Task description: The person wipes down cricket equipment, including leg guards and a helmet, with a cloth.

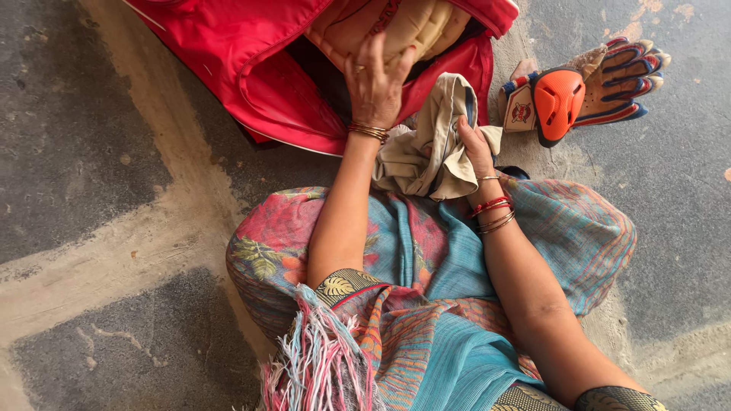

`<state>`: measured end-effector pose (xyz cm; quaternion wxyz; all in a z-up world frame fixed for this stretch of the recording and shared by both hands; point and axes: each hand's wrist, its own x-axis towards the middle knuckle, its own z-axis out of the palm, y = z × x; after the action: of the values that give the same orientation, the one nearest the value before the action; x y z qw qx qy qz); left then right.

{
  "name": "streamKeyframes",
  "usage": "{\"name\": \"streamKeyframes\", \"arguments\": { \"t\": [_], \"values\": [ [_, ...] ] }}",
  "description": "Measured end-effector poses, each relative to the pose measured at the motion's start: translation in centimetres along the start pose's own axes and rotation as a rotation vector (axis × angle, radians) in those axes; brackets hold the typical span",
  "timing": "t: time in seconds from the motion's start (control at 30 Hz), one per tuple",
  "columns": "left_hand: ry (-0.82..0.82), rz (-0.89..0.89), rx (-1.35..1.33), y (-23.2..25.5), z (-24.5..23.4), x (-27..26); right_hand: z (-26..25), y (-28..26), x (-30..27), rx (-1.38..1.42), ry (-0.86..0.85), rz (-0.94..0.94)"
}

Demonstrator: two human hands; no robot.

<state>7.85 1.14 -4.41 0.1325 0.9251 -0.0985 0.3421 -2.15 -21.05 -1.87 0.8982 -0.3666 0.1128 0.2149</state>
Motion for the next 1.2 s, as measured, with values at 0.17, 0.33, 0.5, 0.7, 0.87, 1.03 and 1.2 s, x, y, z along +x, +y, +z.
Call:
{"name": "streamKeyframes", "arguments": {
  "t": [0.17, 0.33, 0.5, 0.7, 0.87, 1.03, 1.2],
  "values": [
    [-0.151, 0.019, 0.139, -0.2, -3.1, 1.5, -1.6, 0.8, 0.3, 0.007, -0.009, 0.001],
    [-0.069, -0.099, 0.032, -3.3, -4.6, 3.4, -5.3, 2.0, 2.3, -0.054, 0.018, -0.067],
    [0.119, -0.134, -0.141, -3.1, -6.5, 3.9, -5.8, 2.1, 2.4, -0.104, 0.035, -0.095],
    [0.276, -0.272, -0.453, -2.6, -11.5, 5.4, -1.0, 1.3, 0.7, -0.036, 0.114, -0.103],
    [0.182, -0.220, -0.592, -1.1, -13.0, 5.0, 0.3, 1.4, 1.0, -0.038, 0.106, -0.168],
    [-0.146, -0.063, -0.702, 2.2, -13.8, 3.3, 0.4, 2.3, 1.7, -0.300, 0.152, -0.285],
    [-0.338, 0.029, -0.745, 3.6, -14.9, 2.3, 2.5, 1.6, -0.2, -0.359, 0.074, -0.352]
  ]
}}
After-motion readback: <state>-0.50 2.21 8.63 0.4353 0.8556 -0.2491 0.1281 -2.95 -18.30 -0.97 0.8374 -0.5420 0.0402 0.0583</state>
